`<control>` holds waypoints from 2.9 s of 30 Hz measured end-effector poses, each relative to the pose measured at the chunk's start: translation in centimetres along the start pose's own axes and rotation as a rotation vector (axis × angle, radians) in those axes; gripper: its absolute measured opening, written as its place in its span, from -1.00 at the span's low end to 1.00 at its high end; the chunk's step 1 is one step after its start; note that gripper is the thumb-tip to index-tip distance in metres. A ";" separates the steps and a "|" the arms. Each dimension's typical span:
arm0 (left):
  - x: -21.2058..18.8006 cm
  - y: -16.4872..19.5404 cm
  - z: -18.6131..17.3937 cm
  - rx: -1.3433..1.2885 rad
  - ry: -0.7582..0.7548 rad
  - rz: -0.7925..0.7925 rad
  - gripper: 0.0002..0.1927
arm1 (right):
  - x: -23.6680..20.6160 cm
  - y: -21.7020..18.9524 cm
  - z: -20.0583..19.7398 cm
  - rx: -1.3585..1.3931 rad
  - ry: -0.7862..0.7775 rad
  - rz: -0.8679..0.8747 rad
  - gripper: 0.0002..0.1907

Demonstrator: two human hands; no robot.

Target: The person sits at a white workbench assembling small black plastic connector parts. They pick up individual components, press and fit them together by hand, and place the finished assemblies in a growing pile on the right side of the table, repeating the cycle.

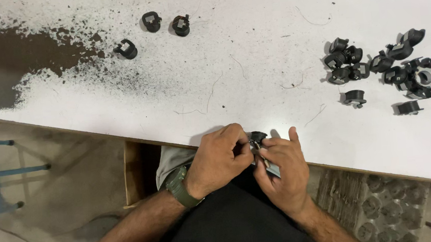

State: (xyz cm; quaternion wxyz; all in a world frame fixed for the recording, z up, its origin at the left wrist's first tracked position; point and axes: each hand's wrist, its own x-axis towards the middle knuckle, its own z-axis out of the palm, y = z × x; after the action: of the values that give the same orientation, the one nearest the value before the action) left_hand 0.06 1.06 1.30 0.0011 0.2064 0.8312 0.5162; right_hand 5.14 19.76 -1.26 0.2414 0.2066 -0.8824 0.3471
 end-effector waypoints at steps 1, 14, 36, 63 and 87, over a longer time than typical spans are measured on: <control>0.0 0.0 0.0 -0.004 0.013 0.010 -0.85 | 0.0 0.1 0.0 -0.004 -0.007 0.001 -0.70; 3.1 -1.3 -3.0 0.469 -0.108 -0.012 -0.83 | 3.2 3.3 -2.0 -0.214 0.123 0.025 -0.71; 3.0 0.1 -1.2 0.569 0.238 0.097 -0.54 | 4.1 0.5 -2.1 -0.250 -0.202 0.084 -0.45; -1.1 -0.8 -2.0 0.587 0.153 0.370 -0.80 | 3.0 0.0 0.3 -0.228 -0.055 0.093 -0.65; -1.7 -2.1 -1.0 0.502 0.223 0.409 -0.88 | 2.6 -0.9 0.9 -0.008 -0.039 0.016 -0.69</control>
State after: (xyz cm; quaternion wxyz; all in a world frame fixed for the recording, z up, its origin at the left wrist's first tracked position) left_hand 0.69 -1.18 -0.44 -0.2441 0.3050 0.8688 0.3043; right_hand 3.31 17.99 0.12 0.2219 0.2051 -0.8900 0.3413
